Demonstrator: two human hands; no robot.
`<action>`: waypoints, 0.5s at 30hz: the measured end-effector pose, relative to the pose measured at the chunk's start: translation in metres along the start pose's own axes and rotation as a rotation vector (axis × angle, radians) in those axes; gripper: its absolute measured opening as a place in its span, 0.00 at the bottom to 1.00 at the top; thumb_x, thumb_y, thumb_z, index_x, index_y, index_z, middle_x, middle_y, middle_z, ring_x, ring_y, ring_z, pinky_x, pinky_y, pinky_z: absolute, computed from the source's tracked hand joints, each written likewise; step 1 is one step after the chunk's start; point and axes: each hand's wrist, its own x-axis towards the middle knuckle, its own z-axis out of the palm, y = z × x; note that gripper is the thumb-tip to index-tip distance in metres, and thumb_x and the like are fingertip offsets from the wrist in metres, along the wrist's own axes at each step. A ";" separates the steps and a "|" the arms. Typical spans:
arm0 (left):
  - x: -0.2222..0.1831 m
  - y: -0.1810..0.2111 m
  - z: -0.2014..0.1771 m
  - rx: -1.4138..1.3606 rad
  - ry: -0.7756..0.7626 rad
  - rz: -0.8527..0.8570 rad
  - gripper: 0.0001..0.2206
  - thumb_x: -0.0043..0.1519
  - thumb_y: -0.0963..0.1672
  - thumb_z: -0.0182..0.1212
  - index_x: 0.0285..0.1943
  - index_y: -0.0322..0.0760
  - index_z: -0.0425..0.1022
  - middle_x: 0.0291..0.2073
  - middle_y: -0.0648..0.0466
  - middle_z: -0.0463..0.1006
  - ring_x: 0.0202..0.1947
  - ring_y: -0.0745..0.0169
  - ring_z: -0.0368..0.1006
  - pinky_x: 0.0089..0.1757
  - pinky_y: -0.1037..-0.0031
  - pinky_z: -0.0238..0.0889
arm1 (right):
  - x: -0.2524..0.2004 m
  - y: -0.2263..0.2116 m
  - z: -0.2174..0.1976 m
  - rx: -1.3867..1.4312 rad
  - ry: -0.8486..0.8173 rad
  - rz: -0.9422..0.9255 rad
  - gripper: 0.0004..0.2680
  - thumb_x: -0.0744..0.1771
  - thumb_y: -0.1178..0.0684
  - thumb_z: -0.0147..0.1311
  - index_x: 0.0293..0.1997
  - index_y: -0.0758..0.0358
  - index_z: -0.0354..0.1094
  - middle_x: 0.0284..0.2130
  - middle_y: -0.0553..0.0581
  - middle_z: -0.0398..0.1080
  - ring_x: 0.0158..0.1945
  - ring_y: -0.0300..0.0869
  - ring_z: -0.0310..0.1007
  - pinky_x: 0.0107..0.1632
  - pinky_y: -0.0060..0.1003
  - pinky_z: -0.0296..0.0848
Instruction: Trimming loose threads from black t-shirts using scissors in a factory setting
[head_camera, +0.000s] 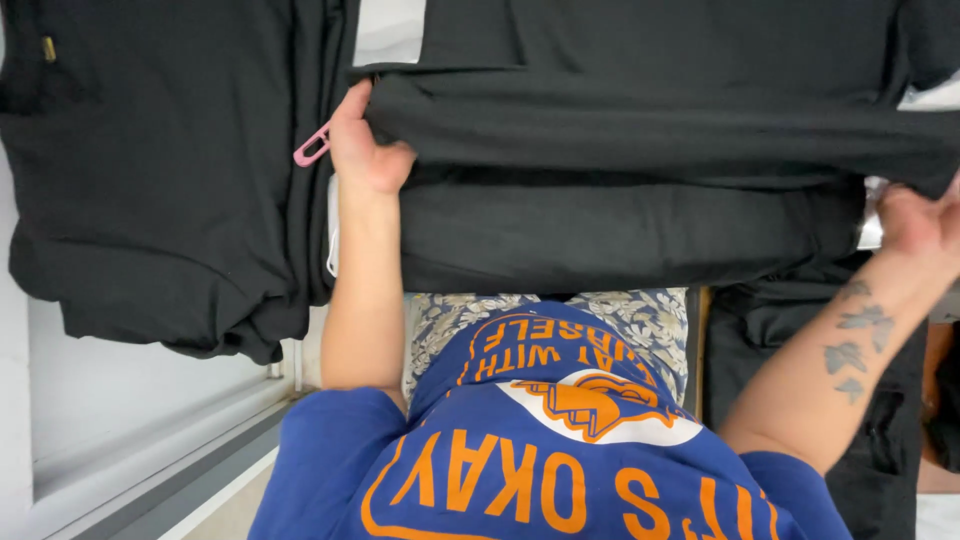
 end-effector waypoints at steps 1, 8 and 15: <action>0.006 0.002 -0.006 0.001 0.001 0.005 0.04 0.56 0.41 0.65 0.37 0.37 0.82 0.38 0.54 0.85 0.40 0.57 0.80 0.48 0.62 0.74 | -0.018 0.020 0.021 0.002 -0.002 0.004 0.18 0.68 0.63 0.47 0.63 0.79 0.78 0.67 0.73 0.77 0.78 0.59 0.70 0.88 0.57 0.59; 0.057 -0.003 -0.046 -0.138 -0.351 0.023 0.14 0.66 0.46 0.56 0.55 0.36 0.80 0.53 0.44 0.82 0.58 0.47 0.76 0.63 0.49 0.66 | -0.139 0.088 0.141 0.274 0.121 -0.175 0.26 0.55 0.64 0.66 0.57 0.71 0.58 0.56 0.85 0.71 0.60 0.73 0.73 0.67 0.74 0.69; 0.042 0.007 -0.043 -0.233 -0.413 -0.024 0.19 0.67 0.47 0.53 0.60 0.28 0.76 0.58 0.39 0.78 0.63 0.43 0.73 0.68 0.52 0.64 | -0.154 0.095 0.152 0.312 0.059 -0.176 0.46 0.54 0.60 0.63 0.81 0.55 0.35 0.71 0.74 0.52 0.66 0.70 0.62 0.65 0.70 0.62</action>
